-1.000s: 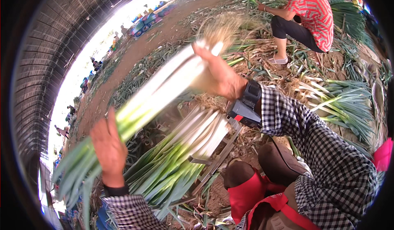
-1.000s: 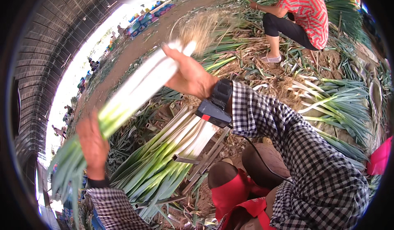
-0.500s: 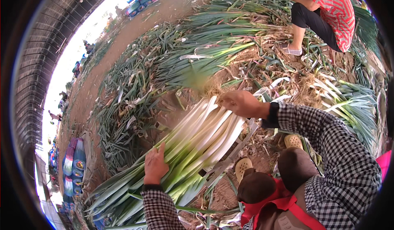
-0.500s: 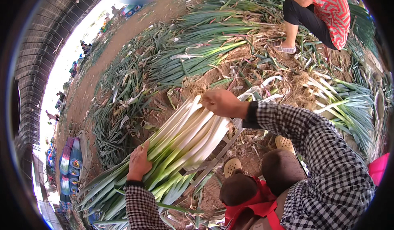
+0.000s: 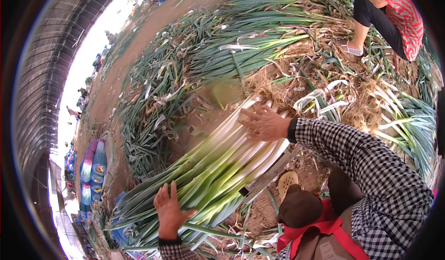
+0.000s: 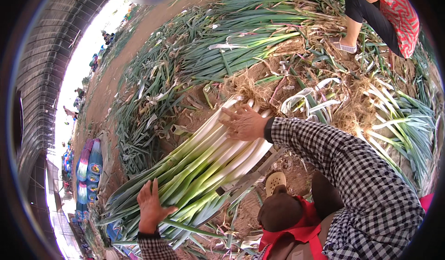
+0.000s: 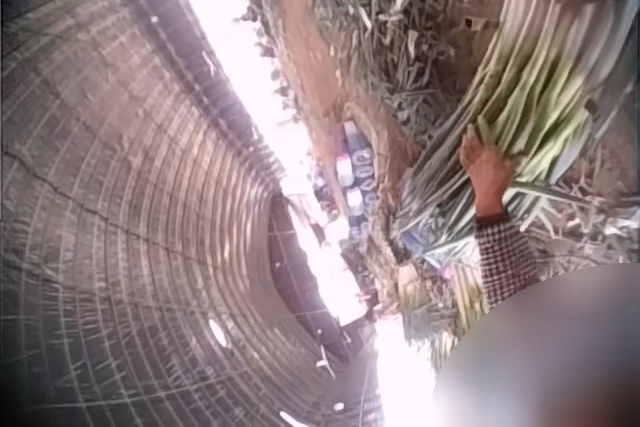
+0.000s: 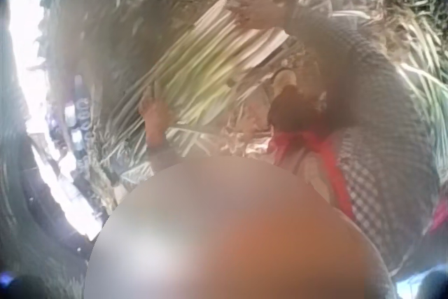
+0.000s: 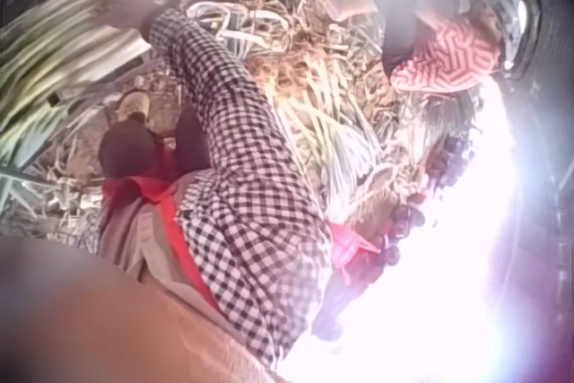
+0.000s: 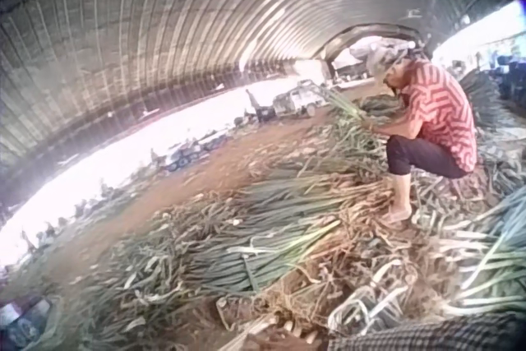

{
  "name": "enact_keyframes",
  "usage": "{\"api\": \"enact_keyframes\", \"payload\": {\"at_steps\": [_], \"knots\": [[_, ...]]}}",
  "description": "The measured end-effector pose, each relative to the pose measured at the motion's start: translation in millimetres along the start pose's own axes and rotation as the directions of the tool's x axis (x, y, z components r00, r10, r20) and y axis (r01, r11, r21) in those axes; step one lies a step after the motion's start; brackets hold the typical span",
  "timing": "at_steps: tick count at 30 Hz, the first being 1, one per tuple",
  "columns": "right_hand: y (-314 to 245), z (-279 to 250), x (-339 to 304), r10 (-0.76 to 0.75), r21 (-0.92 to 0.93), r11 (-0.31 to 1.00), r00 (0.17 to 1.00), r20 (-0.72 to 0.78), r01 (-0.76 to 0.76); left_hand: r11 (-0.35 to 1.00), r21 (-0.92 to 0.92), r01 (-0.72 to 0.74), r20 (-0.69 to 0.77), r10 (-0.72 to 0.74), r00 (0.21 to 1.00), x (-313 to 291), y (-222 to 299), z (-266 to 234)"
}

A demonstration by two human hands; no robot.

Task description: The person is sorting and cleaning harvested leeks in an agricultural facility.

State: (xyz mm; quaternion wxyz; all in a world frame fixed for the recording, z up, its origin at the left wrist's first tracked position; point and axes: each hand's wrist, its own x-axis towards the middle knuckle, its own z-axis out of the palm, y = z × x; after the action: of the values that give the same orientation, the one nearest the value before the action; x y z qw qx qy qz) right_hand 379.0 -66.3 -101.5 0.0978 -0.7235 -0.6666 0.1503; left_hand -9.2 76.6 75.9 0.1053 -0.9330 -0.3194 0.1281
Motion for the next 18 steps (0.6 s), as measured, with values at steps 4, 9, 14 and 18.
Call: {"api": "enact_keyframes", "payload": {"at_steps": [4,9,14,18], "knots": [[-1,0,0,0.002,0.015,1.0,1.0,-0.003,-0.002,0.96,0.248,0.13,0.197,-0.181,0.964,-46,-68,-2],[-6,-10,7,0.02,-0.012,1.0,0.996,0.09,-0.019,0.689,0.711,0.138,0.036,-0.232,0.972,-74,-180,-10],[-1,-12,-1,0.059,-0.055,0.997,0.994,0.093,-0.054,0.908,0.355,0.221,-0.015,-0.231,0.973,-7,-87,-85],[-2,3,4,0.018,-0.088,0.996,0.999,-0.033,-0.021,0.949,-0.209,-0.235,-0.325,0.159,0.932,112,16,-10]]}}
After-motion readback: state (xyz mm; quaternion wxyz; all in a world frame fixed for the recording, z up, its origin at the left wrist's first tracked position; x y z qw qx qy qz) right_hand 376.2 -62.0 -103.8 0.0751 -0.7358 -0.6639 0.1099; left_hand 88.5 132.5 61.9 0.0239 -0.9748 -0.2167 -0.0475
